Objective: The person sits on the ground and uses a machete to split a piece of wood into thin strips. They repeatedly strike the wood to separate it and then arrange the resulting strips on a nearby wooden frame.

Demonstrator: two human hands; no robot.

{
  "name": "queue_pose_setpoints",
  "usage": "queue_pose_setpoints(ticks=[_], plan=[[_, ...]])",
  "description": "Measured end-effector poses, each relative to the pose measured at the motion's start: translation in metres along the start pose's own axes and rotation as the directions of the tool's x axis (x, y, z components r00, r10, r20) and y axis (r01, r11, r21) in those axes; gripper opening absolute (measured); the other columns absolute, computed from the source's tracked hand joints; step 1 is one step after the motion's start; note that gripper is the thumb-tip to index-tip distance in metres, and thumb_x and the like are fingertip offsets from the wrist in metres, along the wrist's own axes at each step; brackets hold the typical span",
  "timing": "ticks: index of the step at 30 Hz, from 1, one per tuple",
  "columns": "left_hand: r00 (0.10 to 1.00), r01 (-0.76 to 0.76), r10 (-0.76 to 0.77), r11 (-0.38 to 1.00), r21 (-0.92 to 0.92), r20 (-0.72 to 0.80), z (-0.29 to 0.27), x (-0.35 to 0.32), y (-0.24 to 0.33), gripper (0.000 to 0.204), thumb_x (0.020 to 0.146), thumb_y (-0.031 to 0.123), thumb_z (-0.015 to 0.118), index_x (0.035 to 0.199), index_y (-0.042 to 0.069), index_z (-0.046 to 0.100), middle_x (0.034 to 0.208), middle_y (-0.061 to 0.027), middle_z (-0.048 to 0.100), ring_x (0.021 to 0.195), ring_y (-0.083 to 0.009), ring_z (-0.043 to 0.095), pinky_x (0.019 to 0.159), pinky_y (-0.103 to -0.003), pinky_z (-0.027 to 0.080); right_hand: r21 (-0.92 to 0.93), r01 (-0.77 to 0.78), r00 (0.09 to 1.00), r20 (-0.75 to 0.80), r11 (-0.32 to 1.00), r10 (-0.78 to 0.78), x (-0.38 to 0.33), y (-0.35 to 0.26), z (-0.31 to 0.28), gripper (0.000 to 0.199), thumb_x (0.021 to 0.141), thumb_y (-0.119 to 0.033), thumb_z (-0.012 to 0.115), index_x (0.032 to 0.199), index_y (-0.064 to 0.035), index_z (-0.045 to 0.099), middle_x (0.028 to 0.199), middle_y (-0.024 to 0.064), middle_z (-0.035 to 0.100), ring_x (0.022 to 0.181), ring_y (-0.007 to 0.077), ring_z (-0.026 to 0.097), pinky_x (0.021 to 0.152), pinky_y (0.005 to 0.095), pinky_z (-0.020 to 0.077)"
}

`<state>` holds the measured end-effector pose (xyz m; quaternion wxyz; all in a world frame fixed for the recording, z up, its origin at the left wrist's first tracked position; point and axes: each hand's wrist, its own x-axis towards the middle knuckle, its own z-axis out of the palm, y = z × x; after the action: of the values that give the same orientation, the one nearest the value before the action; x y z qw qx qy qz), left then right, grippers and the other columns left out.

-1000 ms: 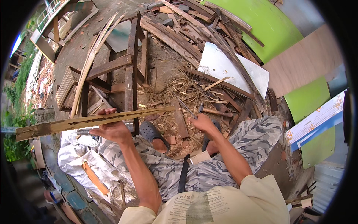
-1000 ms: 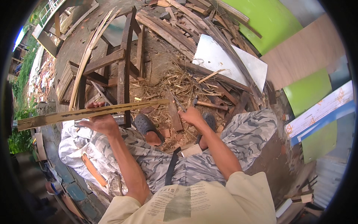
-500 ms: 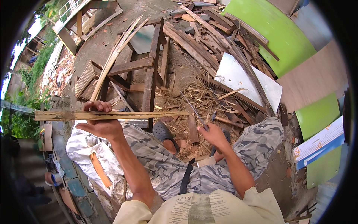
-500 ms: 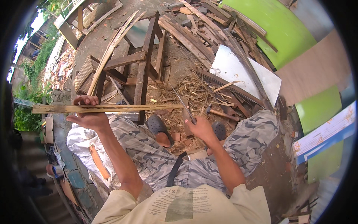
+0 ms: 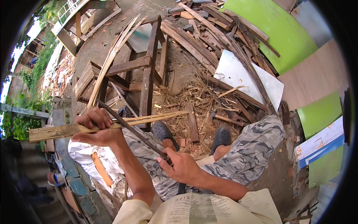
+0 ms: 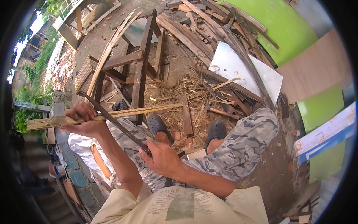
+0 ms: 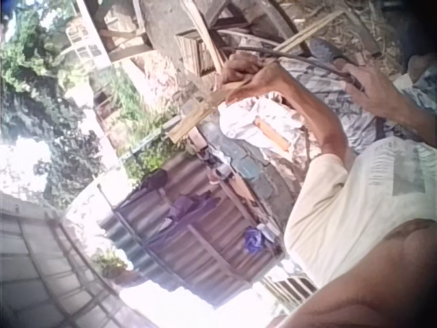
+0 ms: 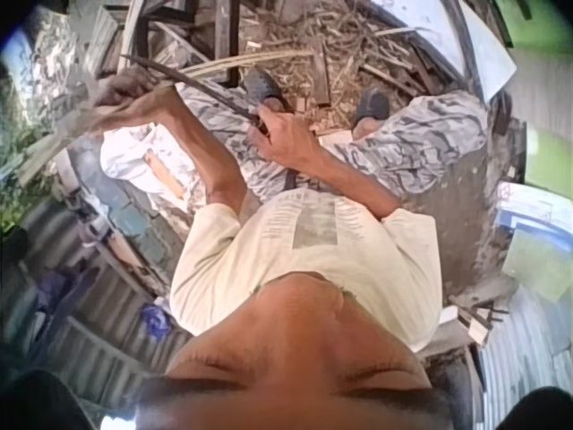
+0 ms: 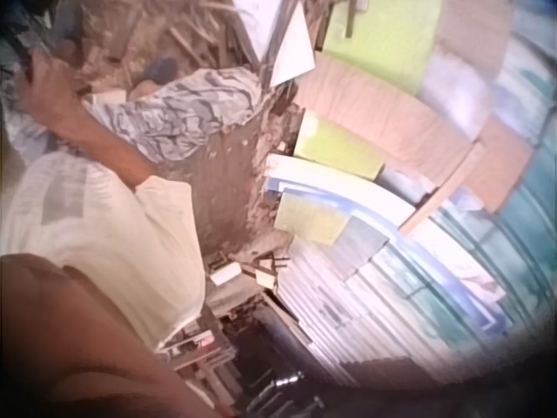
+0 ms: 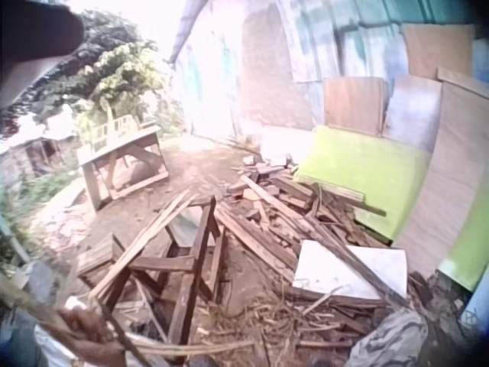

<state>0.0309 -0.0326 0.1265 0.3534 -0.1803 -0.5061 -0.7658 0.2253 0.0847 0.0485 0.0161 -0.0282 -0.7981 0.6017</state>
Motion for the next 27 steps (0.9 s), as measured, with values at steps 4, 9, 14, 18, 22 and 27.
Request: queue_pose_setpoints(ticks=[4, 9, 14, 18, 22, 27], plan=[[1.0, 0.002, -0.002, 1.0, 0.015, 0.017, 0.006, -0.004, 0.004, 0.067, 0.092, 0.079, 0.038, 0.07, 0.016, 0.03, 0.047, 0.0023, 0.025, 0.038, -0.0075, 0.025, 0.036, -0.021, 0.02, -0.072, -0.126, 0.992, -0.028, 0.989, 0.124, 0.009, 0.038, 0.007, 0.029, 0.095, -0.028, 0.059, 0.1, 0.0003, 0.056, 0.066, 0.0233, 0.063, 0.062, 0.0455, 0.064, 0.058, 0.0529, 0.0519], [1.0, -0.006, 0.006, 1.0, 0.01, -0.026, 0.005, -0.004, 0.004, 0.067, 0.091, 0.08, 0.036, 0.072, 0.016, 0.031, 0.047, 0.0028, 0.024, 0.037, -0.0071, 0.023, 0.036, -0.021, 0.019, -0.159, -0.079, 0.997, -0.027, 0.984, 0.076, 0.008, 0.012, 0.005, 0.026, 0.093, -0.026, 0.06, 0.097, -0.0001, 0.056, 0.064, 0.0236, 0.064, 0.064, 0.0449, 0.066, 0.06, 0.0529, 0.054], [0.999, 0.013, -0.013, 1.0, 0.019, 0.029, 0.0, -0.005, 0.006, 0.067, 0.092, 0.081, 0.033, 0.072, 0.017, 0.03, 0.048, 0.0028, 0.024, 0.039, -0.0072, 0.023, 0.039, -0.023, 0.018, -0.186, -0.117, 0.992, -0.059, 0.975, 0.108, 0.019, 0.043, 0.009, 0.027, 0.091, -0.025, 0.062, 0.096, 0.0005, 0.056, 0.066, 0.0238, 0.065, 0.067, 0.0432, 0.067, 0.062, 0.0518, 0.055], [1.0, 0.01, -0.009, 0.999, 0.045, -0.023, -0.005, -0.004, 0.005, 0.067, 0.093, 0.08, 0.031, 0.073, 0.016, 0.03, 0.048, 0.0027, 0.024, 0.038, -0.0065, 0.022, 0.037, -0.021, 0.018, -0.24, -0.11, 0.994, -0.024, 0.965, 0.107, 0.014, 0.01, 0.008, 0.026, 0.091, -0.024, 0.062, 0.093, 0.0001, 0.054, 0.069, 0.0237, 0.066, 0.067, 0.0438, 0.067, 0.061, 0.0528, 0.0554], [1.0, 0.009, -0.008, 1.0, 0.022, -0.015, -0.004, -0.004, 0.004, 0.066, 0.093, 0.079, 0.032, 0.074, 0.016, 0.029, 0.049, 0.0024, 0.025, 0.039, -0.0066, 0.022, 0.038, -0.021, 0.019, -0.203, -0.101, 0.994, -0.059, 0.974, 0.091, 0.008, 0.026, 0.024, 0.028, 0.091, -0.025, 0.062, 0.101, 0.0004, 0.056, 0.078, 0.0245, 0.067, 0.069, 0.0459, 0.066, 0.062, 0.0547, 0.0532], [1.0, 0.009, -0.009, 1.0, 0.022, -0.01, -0.004, -0.007, 0.007, 0.067, 0.092, 0.08, 0.033, 0.073, 0.016, 0.03, 0.049, 0.0025, 0.025, 0.039, -0.0071, 0.023, 0.038, -0.021, 0.019, -0.355, -0.249, 0.966, -0.025, 0.901, 0.257, 0.008, 0.056, 0.004, 0.027, 0.094, -0.025, 0.059, 0.101, 0.0007, 0.056, 0.076, 0.0251, 0.066, 0.067, 0.0469, 0.066, 0.061, 0.0556, 0.0542]])
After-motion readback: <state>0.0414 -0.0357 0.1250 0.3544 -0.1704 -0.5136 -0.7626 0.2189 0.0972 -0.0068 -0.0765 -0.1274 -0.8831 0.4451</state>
